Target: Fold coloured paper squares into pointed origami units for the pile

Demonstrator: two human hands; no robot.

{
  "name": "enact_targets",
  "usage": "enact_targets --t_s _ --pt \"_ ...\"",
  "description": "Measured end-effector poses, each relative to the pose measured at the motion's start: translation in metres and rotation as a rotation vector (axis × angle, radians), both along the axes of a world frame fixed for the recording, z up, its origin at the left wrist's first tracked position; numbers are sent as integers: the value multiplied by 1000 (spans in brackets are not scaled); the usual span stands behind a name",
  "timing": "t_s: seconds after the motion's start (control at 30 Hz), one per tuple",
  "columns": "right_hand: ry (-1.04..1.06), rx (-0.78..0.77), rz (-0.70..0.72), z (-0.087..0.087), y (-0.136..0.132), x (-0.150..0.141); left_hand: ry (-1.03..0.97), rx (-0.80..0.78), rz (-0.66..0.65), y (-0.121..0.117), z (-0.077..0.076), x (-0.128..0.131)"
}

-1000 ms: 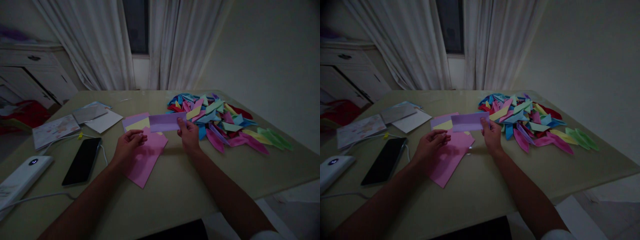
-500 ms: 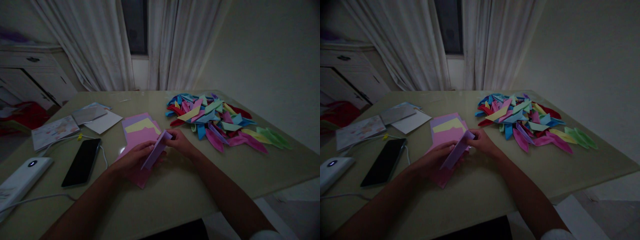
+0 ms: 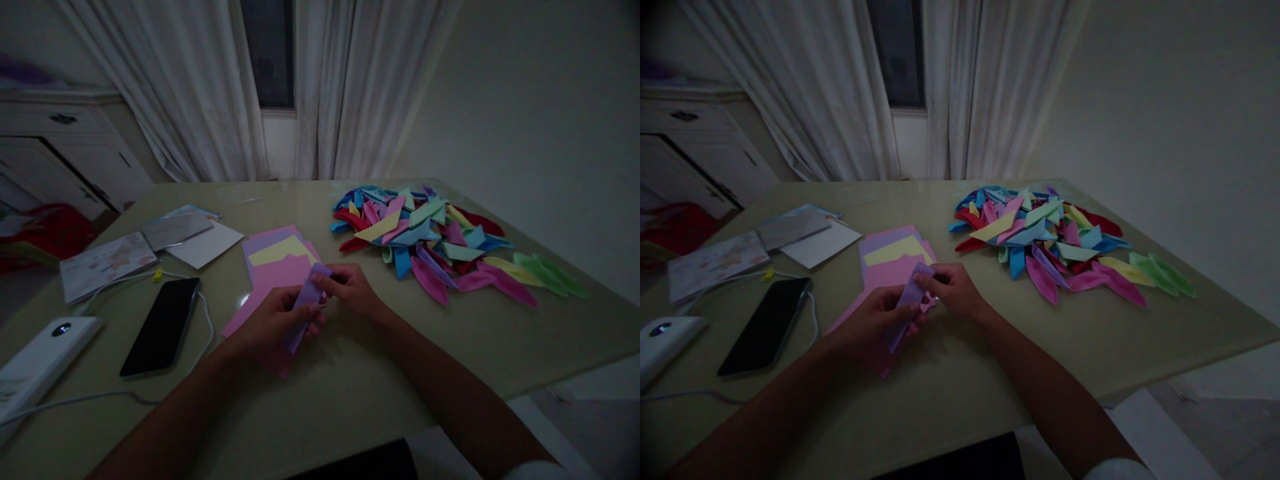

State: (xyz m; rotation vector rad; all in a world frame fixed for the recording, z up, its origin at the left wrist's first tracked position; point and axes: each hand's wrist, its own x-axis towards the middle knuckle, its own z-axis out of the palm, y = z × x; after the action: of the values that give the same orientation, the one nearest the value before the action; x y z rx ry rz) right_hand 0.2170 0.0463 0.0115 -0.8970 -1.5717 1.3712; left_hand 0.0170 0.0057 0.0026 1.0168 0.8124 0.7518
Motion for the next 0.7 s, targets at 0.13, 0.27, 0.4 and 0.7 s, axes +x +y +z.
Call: enact_targets --t_s 0.13,0.27,0.4,0.7 --pt "4 -13 57 5 -4 -3 18 -18 3 -2 -2 3" --pt "80 23 -188 5 4 3 8 -21 9 1 -4 2" --pt "211 5 -408 1 17 10 -40 -2 73 5 -6 2" --pt "246 -56 -454 -7 27 16 -24 -17 58 10 -8 -4"
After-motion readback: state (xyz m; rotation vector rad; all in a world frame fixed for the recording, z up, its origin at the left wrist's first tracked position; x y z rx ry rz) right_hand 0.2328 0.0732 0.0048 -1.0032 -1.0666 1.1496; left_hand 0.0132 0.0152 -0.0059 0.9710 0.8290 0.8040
